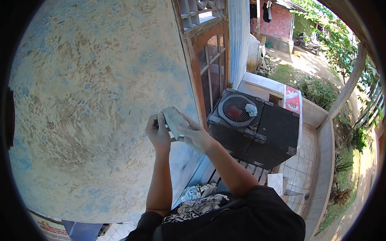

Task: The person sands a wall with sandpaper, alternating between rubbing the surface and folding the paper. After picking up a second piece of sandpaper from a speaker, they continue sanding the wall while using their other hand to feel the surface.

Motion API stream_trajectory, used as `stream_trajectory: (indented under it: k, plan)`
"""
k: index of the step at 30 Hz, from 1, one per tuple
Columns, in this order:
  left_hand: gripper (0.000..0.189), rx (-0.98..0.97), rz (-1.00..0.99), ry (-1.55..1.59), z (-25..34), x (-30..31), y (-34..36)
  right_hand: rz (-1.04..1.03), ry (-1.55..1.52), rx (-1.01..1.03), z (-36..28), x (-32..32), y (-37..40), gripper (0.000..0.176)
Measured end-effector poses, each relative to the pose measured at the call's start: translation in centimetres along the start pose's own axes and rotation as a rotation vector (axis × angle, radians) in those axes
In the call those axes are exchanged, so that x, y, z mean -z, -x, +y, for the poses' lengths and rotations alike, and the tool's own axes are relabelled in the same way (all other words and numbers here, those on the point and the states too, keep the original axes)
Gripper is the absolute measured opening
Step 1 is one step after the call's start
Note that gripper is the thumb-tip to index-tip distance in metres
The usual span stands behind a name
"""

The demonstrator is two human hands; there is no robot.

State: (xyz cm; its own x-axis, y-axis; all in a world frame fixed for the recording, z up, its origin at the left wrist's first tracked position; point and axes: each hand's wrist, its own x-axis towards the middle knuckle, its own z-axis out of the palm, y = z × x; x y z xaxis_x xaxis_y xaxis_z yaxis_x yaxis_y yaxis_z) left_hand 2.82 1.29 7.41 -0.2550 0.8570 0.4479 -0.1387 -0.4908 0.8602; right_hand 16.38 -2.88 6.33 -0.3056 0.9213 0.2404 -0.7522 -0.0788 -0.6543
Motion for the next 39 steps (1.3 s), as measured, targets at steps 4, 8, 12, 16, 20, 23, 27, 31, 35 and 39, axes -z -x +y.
stream_trajectory:
  k: [4, 8, 12, 16, 20, 23, 27, 31, 35, 39]
  plan:
    - [0.029, -0.119, 0.085, -0.137, -0.7, -0.8, -1.2, 0.106, 0.114, 0.187, 2.3, 1.9, -2.7, 0.039]
    - [0.036, -0.064, 0.126, -0.187, -2.1, -3.3, -1.3, 0.168, 0.163, 0.311, 1.5, 2.9, -5.7, 0.03]
    - [0.035, -0.039, 0.06, -0.305, -3.1, -5.4, -2.2, 0.291, 0.0, 0.395, -1.4, 2.8, -8.4, 0.024]
    - [0.027, -0.181, 0.011, -0.575, -2.7, -6.6, -4.1, 0.419, 0.243, 0.556, -2.7, 4.9, -11.1, 0.021]
    - [0.009, -0.451, 0.091, -0.816, -1.5, -5.5, -6.6, 0.546, 0.594, 0.53, -3.9, 8.4, -13.1, 0.022]
    - [0.015, -0.546, 0.121, -1.009, -1.0, -3.9, -7.5, 0.639, 0.639, 0.594, -4.2, 10.8, -16.1, 0.023]
    - [0.052, -0.711, 0.285, -1.495, -0.6, -4.2, -8.3, 0.704, 0.719, 0.753, -5.0, 12.3, -21.1, 0.024]
    - [0.076, -0.557, 0.286, -1.722, -2.6, -2.5, -9.4, 0.601, 0.892, 1.07, -4.0, 7.5, -24.8, 0.029]
    - [0.079, -0.473, 0.259, -1.734, -2.5, -2.1, -9.2, 0.11, 1.095, 1.226, -0.6, 4.6, -23.6, 0.036]
    - [0.084, -0.523, 0.267, -1.79, -3.0, -1.1, -9.0, 0.262, 1.164, 1.272, -2.3, 11.9, -26.2, 0.041]
